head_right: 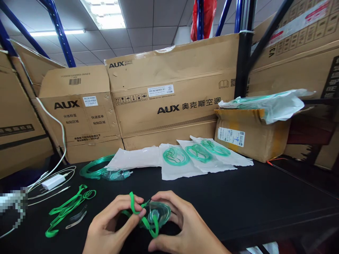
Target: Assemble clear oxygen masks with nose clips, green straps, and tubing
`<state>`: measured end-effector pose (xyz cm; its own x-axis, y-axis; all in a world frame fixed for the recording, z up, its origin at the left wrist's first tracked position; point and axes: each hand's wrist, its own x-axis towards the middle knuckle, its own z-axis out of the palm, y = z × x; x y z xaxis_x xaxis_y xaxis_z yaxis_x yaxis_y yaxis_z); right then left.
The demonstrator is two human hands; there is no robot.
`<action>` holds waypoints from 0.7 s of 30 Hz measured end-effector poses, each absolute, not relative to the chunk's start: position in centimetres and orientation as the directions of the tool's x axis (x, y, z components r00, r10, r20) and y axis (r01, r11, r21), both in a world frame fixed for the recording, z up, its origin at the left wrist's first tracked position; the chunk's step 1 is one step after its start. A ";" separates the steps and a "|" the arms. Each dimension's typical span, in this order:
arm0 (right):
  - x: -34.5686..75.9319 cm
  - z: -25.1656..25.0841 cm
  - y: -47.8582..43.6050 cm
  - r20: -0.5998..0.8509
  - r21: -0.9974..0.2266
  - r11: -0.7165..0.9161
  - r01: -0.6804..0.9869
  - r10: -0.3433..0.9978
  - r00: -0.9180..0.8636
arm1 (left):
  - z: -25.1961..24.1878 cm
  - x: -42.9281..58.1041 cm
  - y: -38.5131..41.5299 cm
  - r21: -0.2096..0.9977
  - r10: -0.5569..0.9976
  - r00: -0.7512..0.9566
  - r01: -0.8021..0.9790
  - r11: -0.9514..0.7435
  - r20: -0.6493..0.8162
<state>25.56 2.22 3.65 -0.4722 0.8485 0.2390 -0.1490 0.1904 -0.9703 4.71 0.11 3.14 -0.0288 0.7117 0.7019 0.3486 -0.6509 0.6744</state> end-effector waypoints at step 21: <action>25.9 4.0 2.5 0.401 -0.914 0.391 -0.103 0.840 -0.367 | 2.5 5.5 0.1 0.636 0.676 -0.025 0.366 -0.679 0.736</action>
<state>25.86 2.54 4.02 -0.3668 0.8396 0.4006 -0.1027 0.3914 -0.9145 5.47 0.10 2.45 -0.0248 0.6765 0.7360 0.3658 -0.6791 0.6364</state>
